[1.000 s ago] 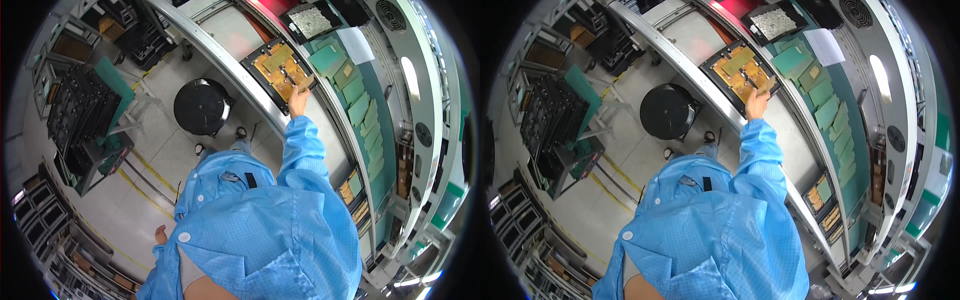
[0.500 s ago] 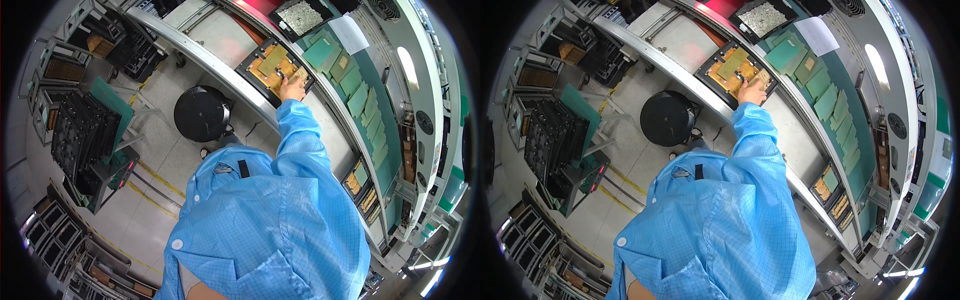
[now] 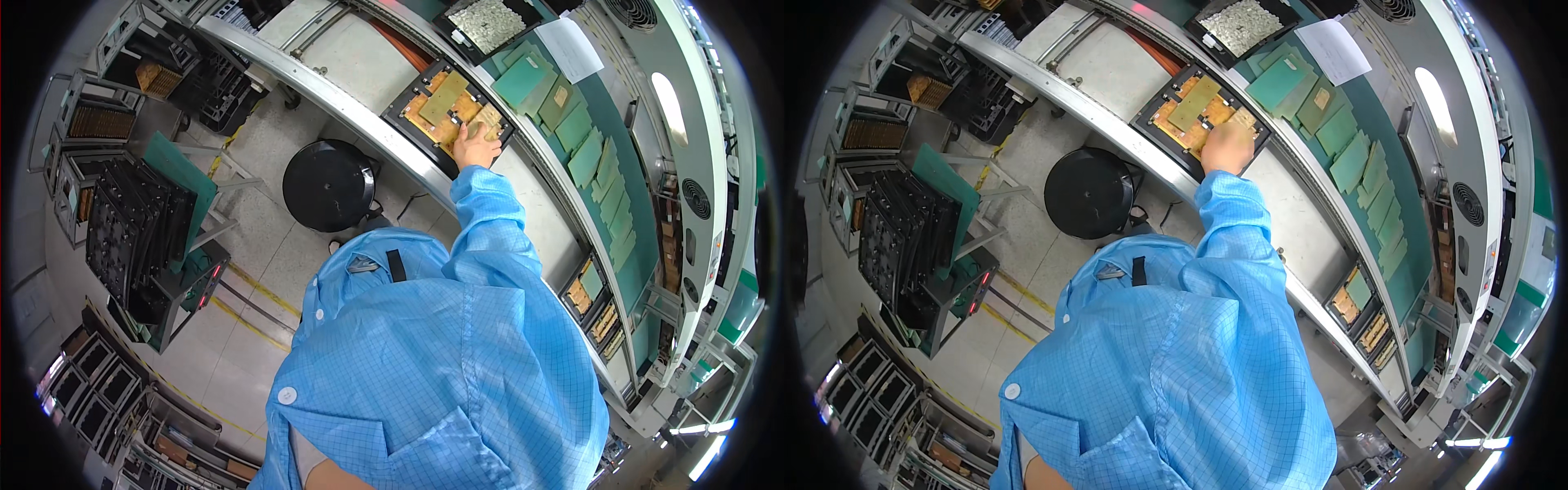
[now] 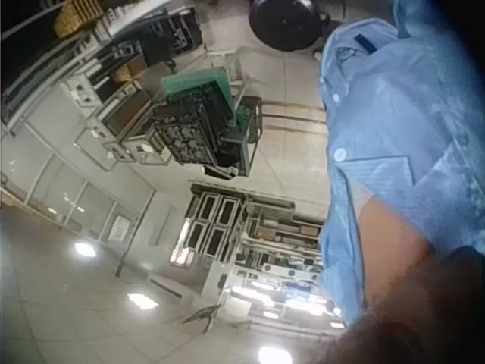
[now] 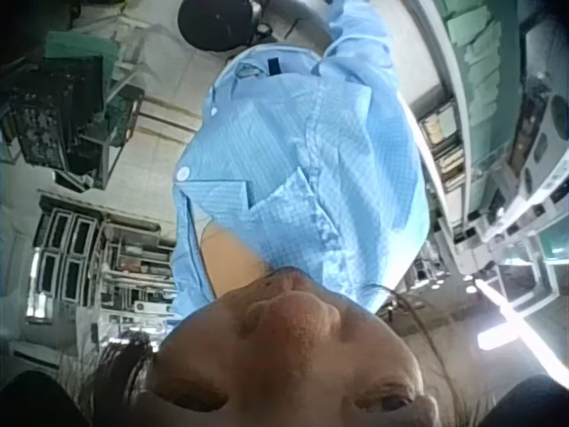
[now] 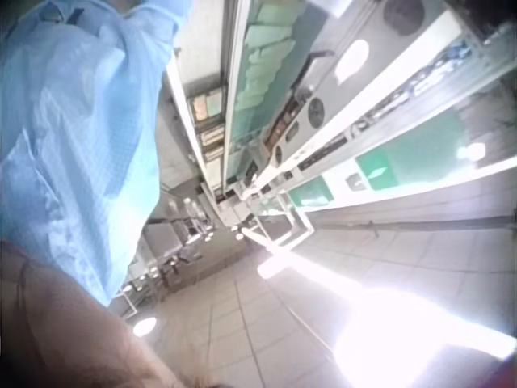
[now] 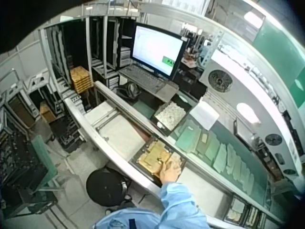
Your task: Manual assembly and inspection of components on printed circuit boards at an industrial workstation.
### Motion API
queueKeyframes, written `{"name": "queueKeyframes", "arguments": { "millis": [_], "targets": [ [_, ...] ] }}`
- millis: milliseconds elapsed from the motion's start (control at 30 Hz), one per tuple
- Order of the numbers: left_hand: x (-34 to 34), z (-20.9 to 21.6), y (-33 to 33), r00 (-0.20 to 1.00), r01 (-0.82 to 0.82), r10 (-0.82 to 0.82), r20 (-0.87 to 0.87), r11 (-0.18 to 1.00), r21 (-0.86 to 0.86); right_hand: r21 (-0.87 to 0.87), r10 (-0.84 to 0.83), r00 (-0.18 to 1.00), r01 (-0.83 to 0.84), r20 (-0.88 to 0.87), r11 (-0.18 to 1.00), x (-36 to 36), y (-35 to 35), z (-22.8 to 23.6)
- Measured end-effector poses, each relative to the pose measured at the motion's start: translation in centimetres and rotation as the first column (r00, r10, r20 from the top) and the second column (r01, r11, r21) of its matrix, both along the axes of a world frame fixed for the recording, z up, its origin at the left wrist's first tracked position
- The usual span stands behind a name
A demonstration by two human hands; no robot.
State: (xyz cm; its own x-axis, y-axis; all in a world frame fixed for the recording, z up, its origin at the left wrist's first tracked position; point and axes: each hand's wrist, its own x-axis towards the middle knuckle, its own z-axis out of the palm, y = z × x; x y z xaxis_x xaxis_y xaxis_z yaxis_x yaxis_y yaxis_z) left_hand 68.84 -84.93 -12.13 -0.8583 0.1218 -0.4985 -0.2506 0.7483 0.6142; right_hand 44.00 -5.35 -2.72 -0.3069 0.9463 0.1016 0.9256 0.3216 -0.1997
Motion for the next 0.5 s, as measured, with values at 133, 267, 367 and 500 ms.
{"name": "queueKeyframes", "arguments": {
  "millis": [133,267,367,500],
  "targets": [
    [-0.7,-0.3,0.4,0.993,0.113,-0.113,-0.036,0.994,-0.013,0.069,0.163,0.986,-0.165,0.027,0.984,1.9,0.2,0.4],
    [-1.1,-2.0,1.3,0.973,0.214,-0.215,-0.078,0.977,-0.027,0.091,0.274,0.960,-0.277,0.049,0.956,1.8,0.0,2.6],
    [-1.3,-3.5,1.5,0.948,0.297,-0.299,-0.105,0.954,-0.035,0.212,0.398,0.917,-0.394,0.024,0.894,2.4,0.9,3.2],
    [0.2,-5.0,2.9,0.924,0.352,-0.358,-0.132,0.934,-0.063,0.223,0.522,0.850,-0.523,0.067,0.823,1.8,1.0,2.2]
  ]
}}
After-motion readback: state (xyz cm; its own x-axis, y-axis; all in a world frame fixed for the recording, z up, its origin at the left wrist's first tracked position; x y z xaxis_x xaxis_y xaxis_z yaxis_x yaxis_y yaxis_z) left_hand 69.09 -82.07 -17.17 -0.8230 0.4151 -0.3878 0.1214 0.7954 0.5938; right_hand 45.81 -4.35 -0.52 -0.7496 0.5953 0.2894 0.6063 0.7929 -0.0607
